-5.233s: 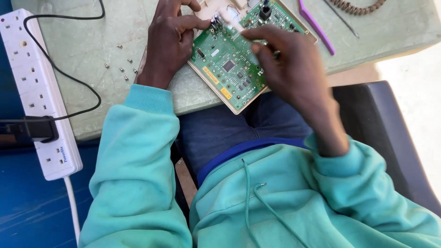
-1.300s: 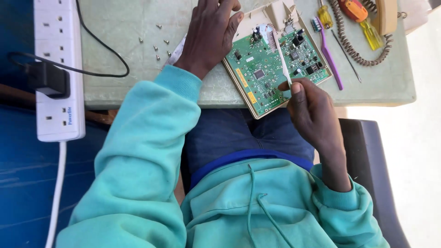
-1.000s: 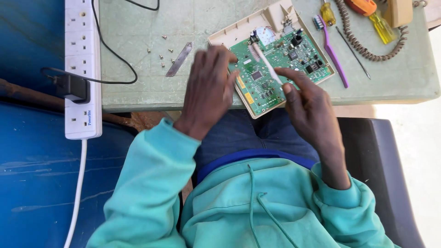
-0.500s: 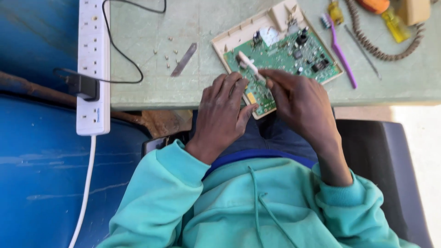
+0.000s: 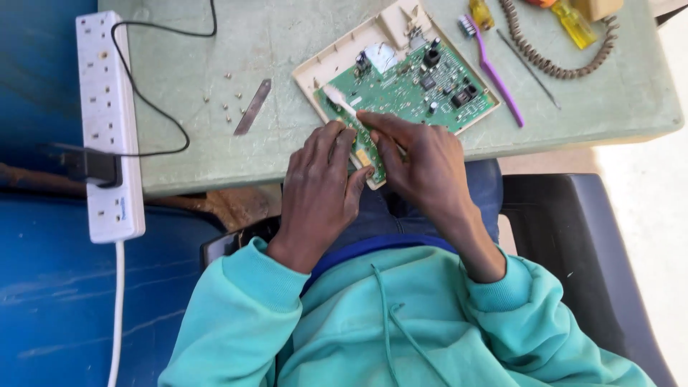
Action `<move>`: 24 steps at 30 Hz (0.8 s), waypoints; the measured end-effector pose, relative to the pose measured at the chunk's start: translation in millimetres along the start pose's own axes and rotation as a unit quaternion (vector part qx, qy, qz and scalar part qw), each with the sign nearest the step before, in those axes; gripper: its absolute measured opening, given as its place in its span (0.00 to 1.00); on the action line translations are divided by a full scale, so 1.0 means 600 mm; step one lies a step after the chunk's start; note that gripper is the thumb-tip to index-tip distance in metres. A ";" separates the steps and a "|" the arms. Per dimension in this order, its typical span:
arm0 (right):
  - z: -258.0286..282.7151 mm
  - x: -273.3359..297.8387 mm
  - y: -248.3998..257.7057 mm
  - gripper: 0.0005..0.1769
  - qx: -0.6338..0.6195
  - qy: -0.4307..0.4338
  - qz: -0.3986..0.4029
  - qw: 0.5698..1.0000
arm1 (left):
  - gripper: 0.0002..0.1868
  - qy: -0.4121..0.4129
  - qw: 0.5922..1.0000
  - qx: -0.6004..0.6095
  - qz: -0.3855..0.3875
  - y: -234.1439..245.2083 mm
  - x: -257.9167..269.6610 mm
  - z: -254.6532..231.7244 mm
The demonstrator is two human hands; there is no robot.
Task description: The person is cleaning a green circuit board using a toothbrush, cotton swabs, and a bottle of cleaning solution.
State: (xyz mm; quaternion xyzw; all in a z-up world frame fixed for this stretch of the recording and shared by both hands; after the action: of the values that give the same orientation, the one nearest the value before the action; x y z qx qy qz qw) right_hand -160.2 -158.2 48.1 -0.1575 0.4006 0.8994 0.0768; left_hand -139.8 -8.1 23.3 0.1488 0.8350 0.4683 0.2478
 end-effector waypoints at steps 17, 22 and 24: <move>0.028 -0.005 -0.011 0.18 0.150 0.056 0.065 0.985 | 0.39 0.016 0.952 -0.301 -0.048 -0.055 0.036 -0.011; 0.030 -0.017 -0.015 0.19 0.136 0.070 0.013 0.988 | 0.59 0.031 0.925 -0.376 -0.038 -0.068 0.030 -0.019; 0.046 0.001 -0.002 0.18 0.213 0.017 0.084 0.973 | 0.39 0.008 0.931 -0.363 -0.039 -0.071 0.042 -0.017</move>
State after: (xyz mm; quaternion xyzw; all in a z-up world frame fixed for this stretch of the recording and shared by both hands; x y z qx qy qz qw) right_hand -166.5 -136.9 64.7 -0.1185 0.5962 0.7936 0.0260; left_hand -167.0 -25.5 -15.3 0.0118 0.6150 0.7307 0.2961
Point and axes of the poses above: each hand's wrist, its own x-axis away from the middle knuckle, its own y-axis out of the back of the hand, z = x × y, the point moved 4 cm from there along -x, towards the middle knuckle, and after that the axes turned 10 degrees about y, right-handed, at the moved point
